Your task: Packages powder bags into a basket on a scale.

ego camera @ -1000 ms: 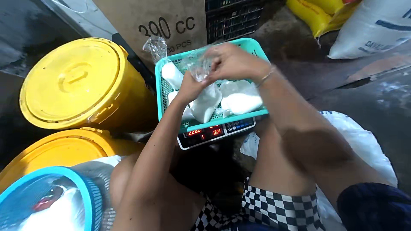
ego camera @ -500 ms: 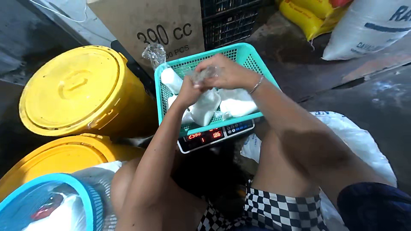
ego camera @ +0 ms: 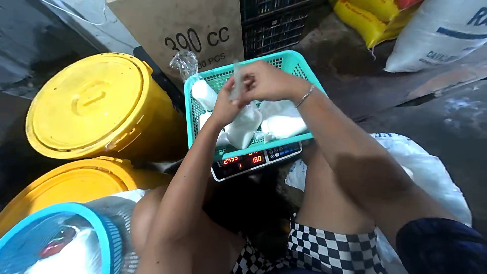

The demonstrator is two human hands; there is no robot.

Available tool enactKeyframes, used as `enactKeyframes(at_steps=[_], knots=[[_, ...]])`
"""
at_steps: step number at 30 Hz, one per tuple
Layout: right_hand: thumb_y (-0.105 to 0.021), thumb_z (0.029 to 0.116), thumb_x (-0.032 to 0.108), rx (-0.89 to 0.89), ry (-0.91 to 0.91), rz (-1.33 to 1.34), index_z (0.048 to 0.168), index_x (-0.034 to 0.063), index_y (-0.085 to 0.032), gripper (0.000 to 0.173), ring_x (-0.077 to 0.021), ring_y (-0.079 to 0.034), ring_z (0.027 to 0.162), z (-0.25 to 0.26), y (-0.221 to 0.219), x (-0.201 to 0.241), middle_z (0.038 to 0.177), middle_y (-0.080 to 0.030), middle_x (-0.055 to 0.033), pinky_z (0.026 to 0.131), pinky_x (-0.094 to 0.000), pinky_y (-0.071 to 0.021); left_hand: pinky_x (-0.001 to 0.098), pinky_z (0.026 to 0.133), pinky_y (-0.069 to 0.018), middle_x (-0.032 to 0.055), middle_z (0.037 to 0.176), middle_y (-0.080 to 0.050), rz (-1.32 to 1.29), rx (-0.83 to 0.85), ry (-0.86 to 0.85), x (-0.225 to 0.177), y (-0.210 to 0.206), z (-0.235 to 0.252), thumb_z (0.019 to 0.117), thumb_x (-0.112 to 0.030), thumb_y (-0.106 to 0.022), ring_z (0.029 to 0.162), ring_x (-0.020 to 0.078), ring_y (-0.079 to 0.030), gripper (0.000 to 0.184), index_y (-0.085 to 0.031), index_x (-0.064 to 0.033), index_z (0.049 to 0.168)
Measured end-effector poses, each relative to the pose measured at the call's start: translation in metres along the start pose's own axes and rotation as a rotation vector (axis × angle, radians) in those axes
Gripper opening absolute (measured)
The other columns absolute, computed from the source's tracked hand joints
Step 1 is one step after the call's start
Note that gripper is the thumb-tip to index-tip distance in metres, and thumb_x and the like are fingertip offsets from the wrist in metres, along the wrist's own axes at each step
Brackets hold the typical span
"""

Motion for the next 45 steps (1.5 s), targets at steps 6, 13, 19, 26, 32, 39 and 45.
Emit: enactKeyframes(at_steps=[6, 13, 19, 26, 32, 39, 45], knots=[[-0.063, 0.1014, 0.011, -0.252, 0.105, 0.209, 0.099, -0.0015, -0.068, 0.013, -0.0004, -0.058, 0.054, -0.005, 0.01, 0.031, 0.071, -0.064, 0.0023, 0.051, -0.0169, -0.0516, 0.0263, 0.082, -0.0538, 0.0004, 0.09, -0.069, 0.109, 0.103, 0.021, 0.001, -0.004, 0.005, 0.0974, -0.008, -0.059, 0.084, 0.0013, -0.063, 0.013, -0.067, 0.0007, 0.1], [-0.075, 0.0893, 0.005, 0.06, -0.104, 0.118, 0.154, 0.0014, -0.035, 0.076, -0.0146, -0.063, 0.071, -0.006, 0.014, -0.012, 0.098, -0.068, -0.0122, 0.061, -0.0292, -0.0543, 0.0303, 0.079, -0.0523, 0.0046, 0.09, -0.067, 0.131, 0.073, 0.099, 0.005, 0.0, 0.009, 0.1, -0.013, -0.06, 0.081, 0.0059, -0.061, 0.017, -0.068, 0.0019, 0.104], [-0.06, 0.1029, 0.011, -0.142, 0.122, 0.104, 0.1, -0.0024, -0.071, 0.017, -0.0016, -0.057, 0.055, -0.005, 0.008, 0.028, 0.072, -0.064, 0.0, 0.053, -0.0186, -0.0516, 0.0408, 0.08, -0.05, 0.0083, 0.087, -0.063, 0.269, 0.088, 0.103, 0.0, -0.004, 0.01, 0.1035, -0.016, -0.053, 0.084, 0.015, -0.06, 0.023, -0.066, 0.0008, 0.095], [-0.071, 0.0874, 0.005, 0.072, -0.125, 0.206, 0.154, 0.0059, -0.033, 0.077, -0.0126, -0.063, 0.068, -0.014, 0.024, -0.011, 0.098, -0.068, -0.0071, 0.058, -0.0289, -0.055, 0.0415, 0.075, -0.05, 0.0075, 0.082, -0.063, 0.224, 0.112, 0.209, 0.009, 0.0, 0.014, 0.1097, -0.022, -0.043, 0.077, 0.0155, -0.06, 0.037, -0.068, 0.0004, 0.097], [-0.062, 0.1018, 0.009, -0.18, 0.136, 0.151, 0.097, -0.0029, -0.069, 0.015, -0.0024, -0.059, 0.055, -0.002, -0.002, 0.032, 0.072, -0.064, -0.0011, 0.053, -0.0189, -0.0529, 0.0429, 0.089, -0.0502, 0.0147, 0.098, -0.065, 0.273, 0.047, 0.1, -0.003, -0.002, 0.005, 0.1038, -0.01, -0.049, 0.095, 0.0188, -0.062, 0.023, -0.063, 0.0066, 0.108], [-0.065, 0.0873, -0.005, -0.124, -0.073, 0.065, 0.142, -0.0009, -0.048, 0.057, -0.0143, -0.062, 0.068, -0.02, 0.039, 0.02, 0.092, -0.066, -0.0093, 0.061, -0.0316, -0.0556, 0.0389, 0.086, -0.0506, 0.0089, 0.094, -0.069, 0.175, 0.048, 0.134, 0.013, 0.002, 0.009, 0.1045, -0.009, -0.043, 0.089, 0.0137, -0.063, 0.029, -0.07, 0.0016, 0.104], [-0.069, 0.0968, 0.009, -0.072, 0.159, 0.049, 0.096, -0.0032, -0.071, 0.012, -0.0049, -0.061, 0.059, 0.006, -0.013, 0.012, 0.075, -0.067, -0.0042, 0.057, -0.0213, -0.0541, 0.0258, 0.086, -0.0491, 0.0088, 0.098, -0.062, 0.236, -0.009, 0.06, -0.006, 0.0, -0.002, 0.0973, 0.0, -0.055, 0.091, 0.0057, -0.058, 0.015, -0.062, 0.0056, 0.11]])
Point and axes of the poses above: each hand's wrist, its own z-axis towards the middle knuckle, its own y-axis out of the back of the hand, x = y × z, the point moved 4 cm from there along z, towards the middle knuckle
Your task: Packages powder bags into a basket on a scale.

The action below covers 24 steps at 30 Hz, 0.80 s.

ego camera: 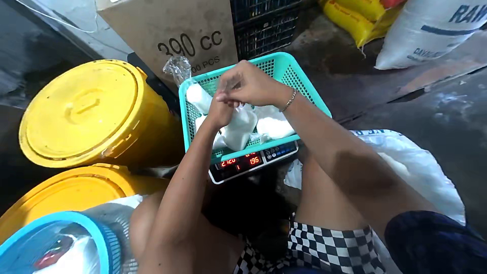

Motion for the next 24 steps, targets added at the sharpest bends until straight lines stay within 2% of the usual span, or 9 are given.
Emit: enactKeyframes(at_steps=[3, 5, 7, 8, 11, 14, 18, 21, 24], knots=[[-0.067, 0.0976, 0.008, -0.108, -0.008, 0.008, 0.095, -0.0027, -0.071, 0.012, -0.0038, -0.062, 0.059, -0.005, 0.011, 0.017, 0.075, -0.067, -0.0035, 0.057, -0.0205, -0.055, 0.0405, 0.087, -0.0501, 0.0127, 0.094, -0.067, 0.007, 0.04, 0.022, 0.005, 0.001, 0.006, 0.1035, -0.009, -0.047, 0.091, 0.0159, -0.063, 0.025, -0.067, 0.0061, 0.101], [-0.069, 0.0957, 0.008, -0.199, 0.031, 0.004, 0.094, -0.0015, -0.07, 0.01, -0.0018, -0.061, 0.058, -0.011, 0.025, 0.024, 0.073, -0.066, -0.001, 0.056, -0.0187, -0.0539, 0.038, 0.081, -0.051, 0.0052, 0.088, -0.068, -0.027, 0.088, 0.036, 0.015, -0.003, 0.013, 0.107, -0.018, -0.042, 0.084, 0.0106, -0.062, 0.033, -0.068, -0.0002, 0.097], [-0.07, 0.0939, 0.006, -0.259, 0.033, -0.013, 0.091, -0.0002, -0.069, 0.007, -0.0013, -0.062, 0.058, -0.016, 0.038, 0.027, 0.073, -0.066, 0.0003, 0.056, -0.0181, -0.0568, 0.0326, 0.072, -0.0493, 0.0025, 0.084, -0.064, -0.045, 0.12, 0.041, 0.015, -0.001, 0.014, 0.1089, -0.023, -0.041, 0.075, 0.0081, -0.058, 0.037, -0.07, -0.0019, 0.097], [-0.071, 0.0932, 0.005, -0.278, 0.004, -0.016, 0.09, -0.0003, -0.069, 0.006, -0.0019, -0.064, 0.058, -0.017, 0.043, 0.025, 0.073, -0.066, -0.0001, 0.057, -0.0184, -0.0582, 0.0305, 0.072, -0.05, 0.0027, 0.085, -0.064, -0.036, 0.123, 0.003, 0.01, 0.004, 0.014, 0.1079, -0.022, -0.044, 0.075, 0.0074, -0.058, 0.035, -0.07, -0.0011, 0.099], [-0.071, 0.0938, 0.003, -0.313, -0.169, 0.014, 0.092, -0.0016, -0.068, 0.005, -0.0057, -0.068, 0.06, -0.022, 0.059, 0.01, 0.075, -0.069, -0.0029, 0.06, -0.0212, -0.0615, 0.0385, 0.093, -0.0517, 0.0109, 0.104, -0.07, 0.042, 0.083, -0.15, -0.009, 0.029, 0.013, 0.0999, -0.023, -0.061, 0.099, 0.0139, -0.065, 0.026, -0.07, 0.0011, 0.102], [-0.068, 0.0954, 0.0, -0.299, -0.309, 0.07, 0.097, -0.0031, -0.068, 0.004, -0.0095, -0.073, 0.067, -0.023, 0.064, -0.016, 0.082, -0.071, -0.0068, 0.066, -0.0245, -0.064, 0.0435, 0.098, -0.0494, 0.0157, 0.107, -0.071, 0.153, 0.041, -0.269, -0.022, 0.046, 0.011, 0.0923, -0.023, -0.071, 0.11, 0.0234, -0.064, 0.024, -0.072, 0.0007, 0.095], [-0.068, 0.0952, 0.0, -0.254, -0.362, 0.093, 0.103, -0.0033, -0.071, 0.009, -0.0094, -0.071, 0.074, -0.007, 0.038, -0.046, 0.09, -0.073, -0.0084, 0.071, -0.0251, -0.0617, 0.0424, 0.105, -0.0482, 0.0169, 0.109, -0.072, 0.182, 0.064, -0.418, -0.029, 0.045, 0.009, 0.0905, -0.019, -0.072, 0.116, 0.0261, -0.065, 0.021, -0.071, 0.0019, 0.088], [-0.064, 0.0936, -0.007, -0.212, -0.353, 0.215, 0.105, -0.0067, -0.071, 0.013, -0.008, -0.067, 0.075, 0.007, 0.009, -0.056, 0.093, -0.071, -0.0106, 0.073, -0.0256, -0.0593, 0.035, 0.094, -0.0544, 0.0129, 0.101, -0.072, 0.175, 0.066, -0.418, -0.029, 0.047, 0.008, 0.0898, -0.018, -0.074, 0.102, 0.0159, -0.068, 0.018, -0.073, 0.0005, 0.089], [-0.066, 0.0927, -0.006, -0.201, -0.356, 0.29, 0.103, -0.0069, -0.069, 0.011, -0.0059, -0.063, 0.074, 0.012, -0.005, -0.061, 0.09, -0.069, -0.0083, 0.072, -0.0236, -0.0552, 0.0318, 0.085, -0.0556, 0.0096, 0.095, -0.071, 0.212, 0.076, -0.226, -0.03, 0.057, 0.005, 0.0904, -0.021, -0.076, 0.089, 0.0113, -0.067, 0.02, -0.073, -0.0008, 0.089]])
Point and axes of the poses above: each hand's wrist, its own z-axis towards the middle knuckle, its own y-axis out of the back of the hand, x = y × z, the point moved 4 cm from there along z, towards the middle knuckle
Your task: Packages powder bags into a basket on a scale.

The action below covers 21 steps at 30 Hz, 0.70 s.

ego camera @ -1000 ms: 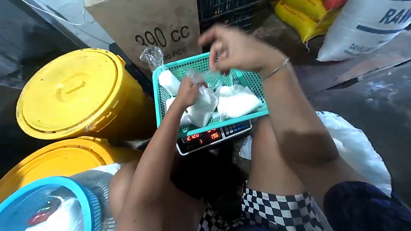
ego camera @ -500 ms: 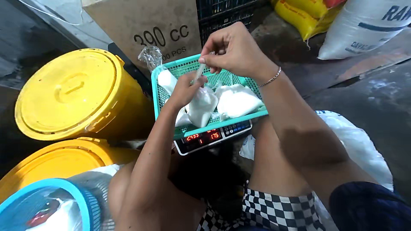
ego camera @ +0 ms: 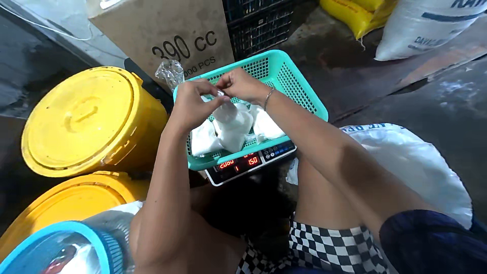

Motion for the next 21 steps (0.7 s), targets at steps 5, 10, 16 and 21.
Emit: enactKeyframes(at_steps=[5, 10, 16, 21], knots=[[-0.07, 0.0947, 0.006, -0.081, 0.202, -0.139, 0.1, -0.0037, -0.069, 0.011, -0.0064, -0.063, 0.075, -0.015, 0.01, 0.018, 0.088, -0.068, -0.0066, 0.072, -0.0242, -0.0541, 0.0321, 0.07, -0.0519, 0.0022, 0.075, -0.067, -0.064, -0.038, 0.534, 0.003, 0.009, -0.006, 0.093, -0.021, -0.075, 0.067, 0.0075, -0.06, 0.02, -0.073, -0.0037, 0.084], [-0.078, 0.0841, 0.006, 0.062, 0.701, -0.358, 0.096, -0.0076, -0.073, 0.019, -0.0138, -0.062, 0.066, -0.044, -0.007, 0.033, 0.078, -0.068, -0.0124, 0.064, -0.0285, -0.0534, 0.022, 0.07, -0.0578, -0.0027, 0.074, -0.068, -0.325, -0.024, 0.765, 0.005, 0.01, -0.01, 0.1006, -0.016, -0.065, 0.065, 0.0028, -0.065, 0.019, -0.068, -0.0032, 0.087], [-0.072, 0.0873, 0.0, -0.113, 0.836, -0.705, 0.093, -0.0064, -0.071, 0.008, -0.0367, -0.071, 0.091, -0.054, -0.057, 0.02, 0.089, -0.07, -0.02, 0.081, -0.046, -0.0581, 0.0224, 0.066, -0.0563, -0.003, 0.07, -0.067, -0.444, -0.001, 0.799, 0.008, 0.001, -0.013, 0.1042, -0.012, -0.056, 0.063, 0.0036, -0.064, 0.023, -0.066, -0.0047, 0.085], [-0.066, 0.0954, 0.003, -0.189, 0.5, -0.447, 0.096, -0.0091, -0.069, 0.013, -0.0298, -0.071, 0.084, -0.045, -0.043, 0.021, 0.088, -0.07, -0.019, 0.079, -0.0449, -0.0574, 0.023, 0.08, -0.0562, -0.0064, 0.083, -0.069, -0.83, -0.02, 0.747, 0.042, -0.012, -0.021, 0.1075, -0.017, -0.045, 0.08, 0.0035, -0.066, 0.024, -0.065, -0.0131, 0.095]])
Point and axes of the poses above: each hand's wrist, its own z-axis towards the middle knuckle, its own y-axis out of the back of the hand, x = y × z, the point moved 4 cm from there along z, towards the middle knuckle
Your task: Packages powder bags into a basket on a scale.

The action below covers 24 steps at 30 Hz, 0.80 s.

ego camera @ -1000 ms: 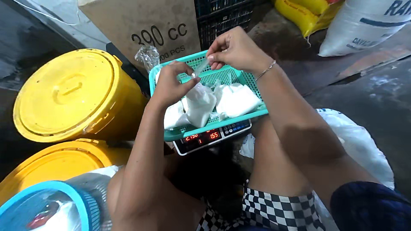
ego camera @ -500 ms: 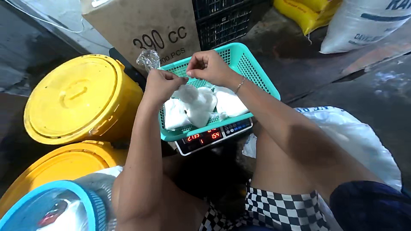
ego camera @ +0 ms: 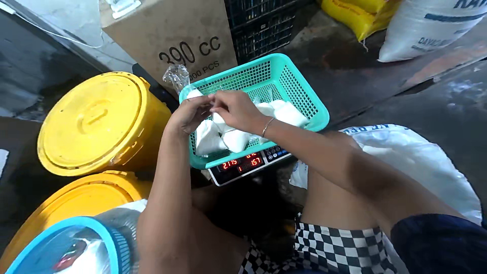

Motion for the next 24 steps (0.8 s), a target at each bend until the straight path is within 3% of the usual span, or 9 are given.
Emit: enactKeyframes(at_steps=[2, 4, 7, 10, 14, 16, 20, 24], knots=[[-0.065, 0.098, 0.006, 0.013, -0.304, 0.225, 0.1, -0.0092, -0.065, 0.015, -0.0205, -0.07, 0.077, 0.004, 0.007, -0.013, 0.087, -0.07, -0.0153, 0.075, -0.0372, -0.0595, 0.0265, 0.086, -0.055, -0.0055, 0.091, -0.07, -0.077, 0.037, -0.095, 0.012, 0.001, 0.008, 0.1063, -0.016, -0.045, 0.089, 0.0048, -0.066, 0.023, -0.065, -0.0131, 0.096], [-0.061, 0.101, 0.004, -0.03, -0.586, 0.542, 0.102, -0.0063, -0.058, 0.011, -0.01, -0.066, 0.068, 0.005, 0.01, -0.023, 0.083, -0.068, -0.0084, 0.067, -0.0265, -0.058, 0.0256, 0.087, -0.0558, -0.0059, 0.093, -0.073, -0.061, 0.055, -0.3, 0.016, -0.001, 0.014, 0.1033, -0.007, -0.051, 0.09, 0.0032, -0.068, 0.021, -0.068, -0.0123, 0.093], [-0.055, 0.1031, 0.001, -0.073, -0.791, 0.848, 0.109, 0.0023, -0.051, 0.007, -0.0068, -0.061, 0.063, 0.001, 0.016, -0.035, 0.08, -0.065, -0.0039, 0.06, -0.0218, -0.0518, 0.0254, 0.091, -0.0572, -0.0033, 0.102, -0.075, 0.144, 0.018, -0.602, 0.012, -0.005, 0.014, 0.0883, 0.003, -0.07, 0.098, 0.0033, -0.069, 0.011, -0.071, -0.0069, 0.093], [-0.054, 0.1029, -0.001, 0.016, -0.719, 0.747, 0.115, 0.0012, -0.049, 0.013, -0.0066, -0.058, 0.062, 0.002, 0.022, -0.039, 0.077, -0.06, -0.0031, 0.059, -0.021, -0.0498, 0.0336, 0.103, -0.0501, 0.0137, 0.111, -0.072, 0.516, -0.026, -0.824, 0.0, -0.009, 0.007, 0.0833, -0.005, -0.077, 0.114, 0.0154, -0.065, 0.014, -0.072, 0.0044, 0.093], [-0.049, 0.1038, -0.002, 0.209, -0.416, 0.426, 0.121, -0.0039, -0.051, 0.017, -0.007, -0.057, 0.067, 0.008, 0.032, -0.03, 0.08, -0.059, -0.0045, 0.063, -0.0223, -0.0484, 0.0426, 0.096, -0.052, 0.0196, 0.102, -0.072, 0.767, -0.055, -0.934, -0.009, -0.018, -0.002, 0.0896, -0.008, -0.073, 0.103, 0.0264, -0.068, 0.015, -0.071, 0.005, 0.098], [-0.053, 0.1022, -0.001, 0.292, -0.316, 0.365, 0.123, -0.0048, -0.051, 0.021, -0.0068, -0.057, 0.068, 0.01, 0.034, -0.032, 0.08, -0.06, -0.0049, 0.064, -0.0227, -0.0493, 0.042, 0.093, -0.0521, 0.0178, 0.1, -0.07, 0.788, -0.021, -0.903, -0.009, -0.021, -0.003, 0.0935, -0.01, -0.069, 0.098, 0.0236, -0.067, 0.017, -0.068, 0.0045, 0.102], [-0.074, 0.0894, 0.001, 0.362, -0.238, 0.343, 0.121, -0.0054, -0.049, 0.041, -0.0094, -0.06, 0.071, 0.011, 0.032, -0.04, 0.083, -0.061, -0.0074, 0.07, -0.0261, -0.0534, 0.0367, 0.093, -0.0516, 0.0125, 0.102, -0.066, 0.676, 0.104, -0.781, -0.003, -0.023, 0.002, 0.0974, -0.008, -0.06, 0.099, 0.0156, -0.064, 0.015, -0.063, 0.0039, 0.106], [-0.077, 0.0893, 0.004, 0.347, -0.22, 0.346, 0.11, -0.0047, -0.053, 0.033, -0.0101, -0.063, 0.074, 0.013, 0.027, -0.046, 0.085, -0.064, -0.0101, 0.073, -0.0264, -0.055, 0.0241, 0.087, -0.0539, 0.0046, 0.099, -0.063, 0.477, 0.136, -0.67, 0.003, -0.027, 0.005, 0.0985, -0.002, -0.056, 0.092, 0.004, -0.062, 0.01, -0.058, 0.0034, 0.107]])
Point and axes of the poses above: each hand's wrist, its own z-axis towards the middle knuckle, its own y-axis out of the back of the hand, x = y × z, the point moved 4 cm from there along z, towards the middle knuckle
